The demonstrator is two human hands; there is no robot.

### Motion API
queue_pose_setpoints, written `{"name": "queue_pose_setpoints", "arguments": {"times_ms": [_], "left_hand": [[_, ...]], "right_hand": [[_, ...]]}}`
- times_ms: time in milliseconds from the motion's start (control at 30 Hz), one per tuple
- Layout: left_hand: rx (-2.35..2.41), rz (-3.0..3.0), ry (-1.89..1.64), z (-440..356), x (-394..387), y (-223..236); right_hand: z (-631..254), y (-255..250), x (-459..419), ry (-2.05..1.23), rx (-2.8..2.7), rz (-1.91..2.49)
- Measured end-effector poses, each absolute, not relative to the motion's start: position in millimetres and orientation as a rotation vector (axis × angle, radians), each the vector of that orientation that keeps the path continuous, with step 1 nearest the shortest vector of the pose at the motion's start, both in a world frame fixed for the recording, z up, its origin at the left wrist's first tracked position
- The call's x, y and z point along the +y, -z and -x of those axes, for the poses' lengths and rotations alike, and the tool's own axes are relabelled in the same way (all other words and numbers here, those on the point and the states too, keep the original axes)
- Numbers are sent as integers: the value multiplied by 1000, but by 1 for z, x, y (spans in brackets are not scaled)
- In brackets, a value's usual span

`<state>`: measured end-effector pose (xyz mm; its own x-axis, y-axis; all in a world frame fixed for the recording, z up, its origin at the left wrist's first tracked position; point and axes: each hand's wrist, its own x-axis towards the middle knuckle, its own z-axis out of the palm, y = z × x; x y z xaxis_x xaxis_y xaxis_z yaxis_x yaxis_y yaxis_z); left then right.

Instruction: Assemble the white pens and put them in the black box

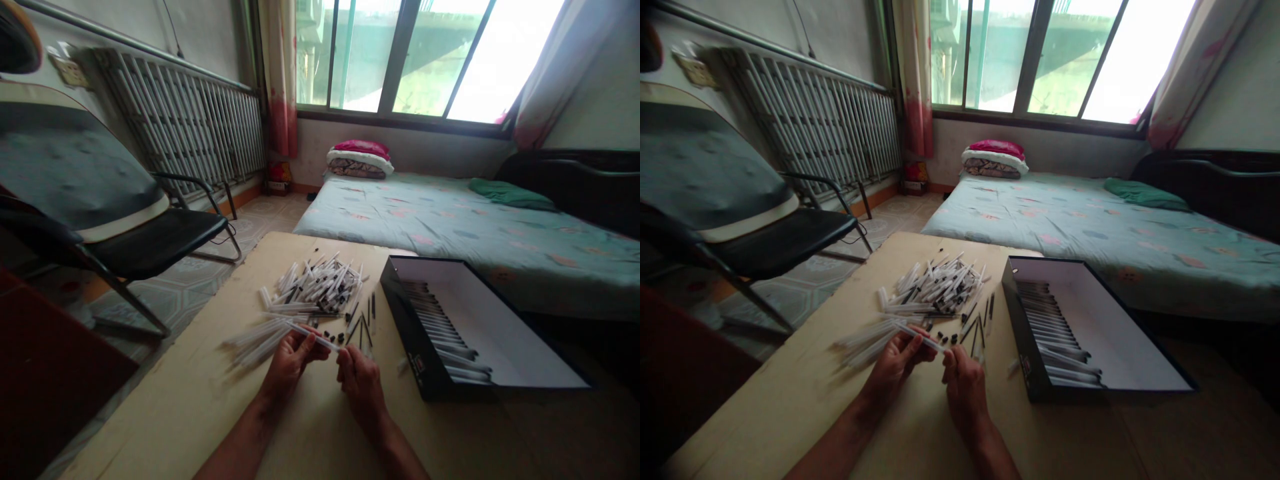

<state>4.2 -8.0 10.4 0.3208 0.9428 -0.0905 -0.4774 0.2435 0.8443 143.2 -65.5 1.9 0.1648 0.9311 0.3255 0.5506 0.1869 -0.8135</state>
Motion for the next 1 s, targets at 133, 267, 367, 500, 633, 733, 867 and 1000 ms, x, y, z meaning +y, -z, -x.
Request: {"name": "queue_pose_setpoints", "arguments": {"times_ms": [133, 267, 367, 500, 633, 733, 867, 1000], "left_hand": [[702, -810, -1098, -4, -7, -9], [732, -790, -1126, -4, -7, -12], [725, -801, -1104, -5, -9, -14], [722, -799, -1099, -5, -9, -14], [728, -777, -1125, -4, -8, -13], [715, -785, -1102, -4, -8, -14], [723, -781, -1096, -5, -8, -15], [739, -757, -1124, -4, -8, -14]], "right_hand": [[-144, 0, -65, -440, -1525, 1510], [-144, 0, -64, -395, -1536, 1475], [-144, -1, -64, -388, -1542, 1510], [-145, -6, -66, -421, -1551, 1530], [-145, -3, -65, -390, -1546, 1506], [-145, 1, -64, -382, -1547, 1530], [-145, -1, -65, -390, -1553, 1567], [-145, -4, -65, -381, -1573, 1532]]}}
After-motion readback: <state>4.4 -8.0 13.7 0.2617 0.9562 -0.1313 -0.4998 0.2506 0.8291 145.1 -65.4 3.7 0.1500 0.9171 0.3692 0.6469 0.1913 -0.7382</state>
